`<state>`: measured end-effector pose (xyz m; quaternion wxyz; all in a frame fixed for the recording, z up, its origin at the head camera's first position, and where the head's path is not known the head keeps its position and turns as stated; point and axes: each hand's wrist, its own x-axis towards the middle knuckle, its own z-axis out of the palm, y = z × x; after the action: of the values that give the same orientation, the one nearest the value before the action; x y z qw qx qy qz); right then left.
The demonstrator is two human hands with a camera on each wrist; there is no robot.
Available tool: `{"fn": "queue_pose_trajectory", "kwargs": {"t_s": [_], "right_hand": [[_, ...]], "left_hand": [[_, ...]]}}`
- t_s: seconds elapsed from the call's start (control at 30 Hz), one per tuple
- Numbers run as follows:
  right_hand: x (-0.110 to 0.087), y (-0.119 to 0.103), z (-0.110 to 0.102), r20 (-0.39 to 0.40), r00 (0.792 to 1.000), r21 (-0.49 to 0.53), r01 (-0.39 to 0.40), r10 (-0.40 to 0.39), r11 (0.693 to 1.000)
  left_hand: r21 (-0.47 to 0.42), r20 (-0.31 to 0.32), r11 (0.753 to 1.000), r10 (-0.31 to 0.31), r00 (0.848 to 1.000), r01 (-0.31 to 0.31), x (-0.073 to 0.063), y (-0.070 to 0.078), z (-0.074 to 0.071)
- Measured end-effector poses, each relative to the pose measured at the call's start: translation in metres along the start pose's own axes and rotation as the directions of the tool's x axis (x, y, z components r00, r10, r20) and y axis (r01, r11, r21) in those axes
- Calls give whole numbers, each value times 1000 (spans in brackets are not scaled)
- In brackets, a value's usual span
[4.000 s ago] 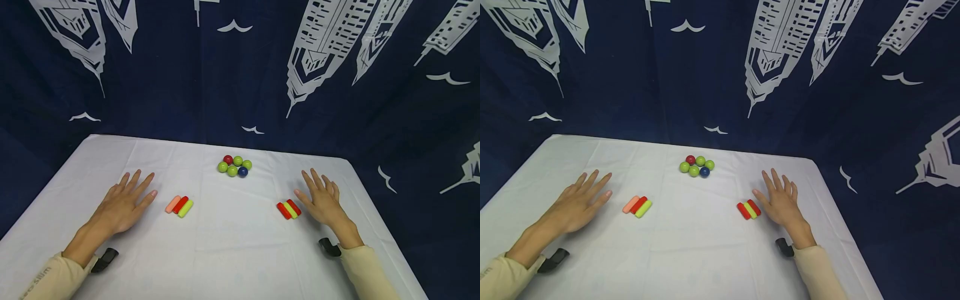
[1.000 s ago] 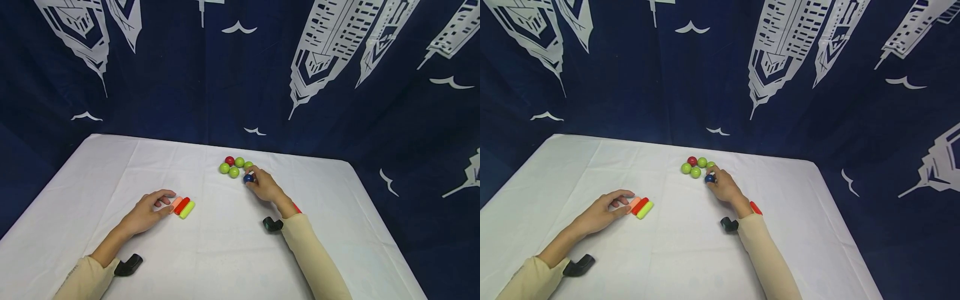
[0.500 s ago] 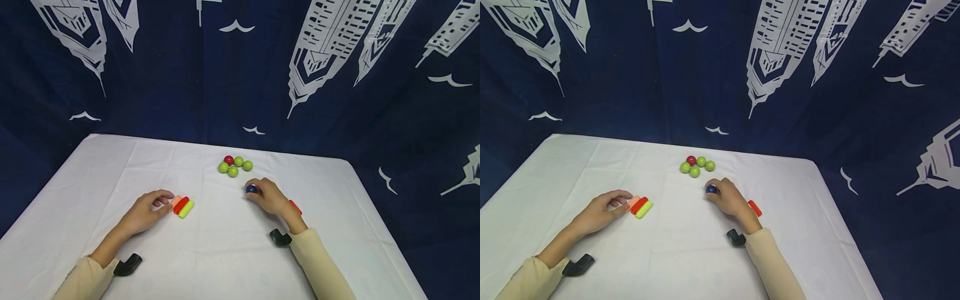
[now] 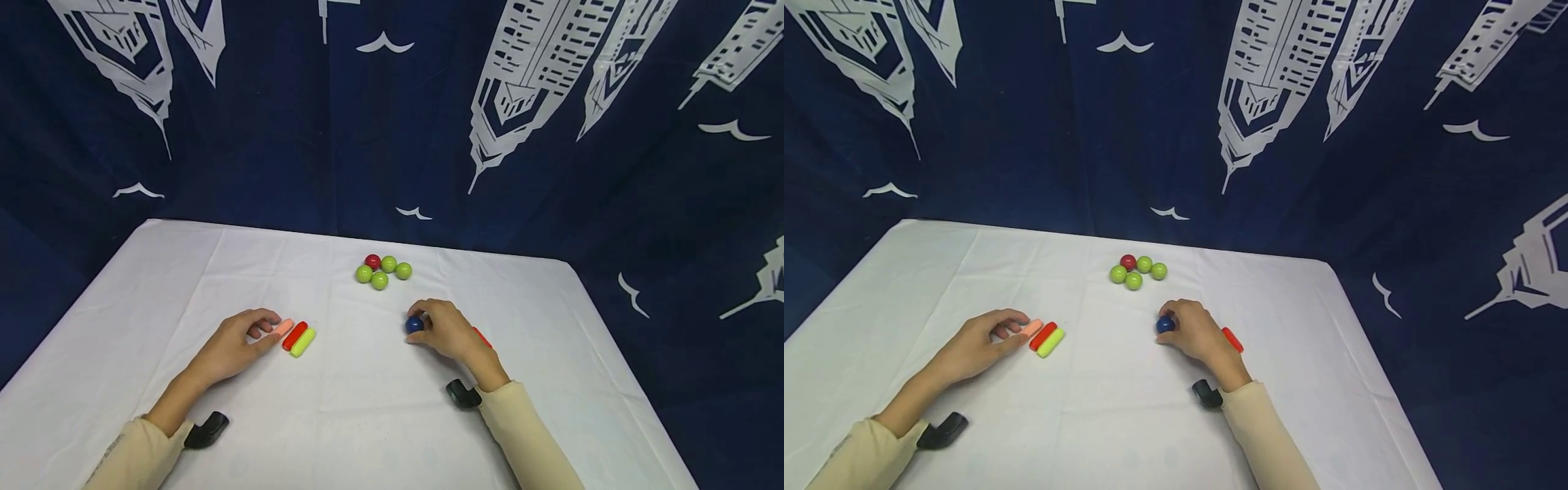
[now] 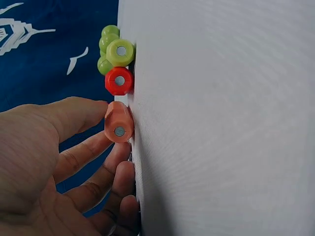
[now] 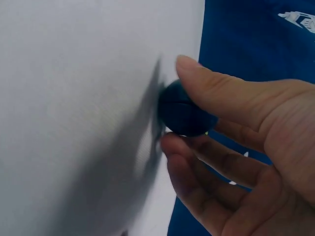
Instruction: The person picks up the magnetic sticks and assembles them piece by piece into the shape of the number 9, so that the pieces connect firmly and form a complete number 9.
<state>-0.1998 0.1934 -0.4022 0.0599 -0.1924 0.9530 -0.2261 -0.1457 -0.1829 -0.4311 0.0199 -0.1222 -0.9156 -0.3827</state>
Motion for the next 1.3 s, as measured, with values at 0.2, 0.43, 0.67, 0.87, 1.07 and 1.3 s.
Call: {"fn": "queue_pose_trajectory", "kwargs": {"t_s": [0.2, 0.43, 0.67, 0.87, 1.07, 1.3], "right_hand": [[-3, 1, -4, 46, 999, 12, 7, -7, 1000], [-1, 3, -2, 20, 999, -1, 50, -50, 999], [0, 5, -2, 11, 999, 7, 42, -42, 999], [0, 6, -1, 12, 999, 10, 36, -36, 999], [1, 5, 1, 6, 1000, 13, 12, -12, 1000], [1, 4, 1, -1, 1000, 16, 8, -8, 1000]], "left_hand": [[6, -1, 1000, -7, 1000, 7, 1, 1, 0], [18, -5, 1000, -19, 1000, 19, 3, 2, -1], [-3, -54, 1000, -11, 998, 11, 9, 9, -5], [-52, -61, 998, 20, 998, -24, 17, 23, -5], [-111, -15, 993, 35, 999, -36, 26, 37, 4], [-210, 49, 977, 53, 997, -41, 42, 63, 24]]}}
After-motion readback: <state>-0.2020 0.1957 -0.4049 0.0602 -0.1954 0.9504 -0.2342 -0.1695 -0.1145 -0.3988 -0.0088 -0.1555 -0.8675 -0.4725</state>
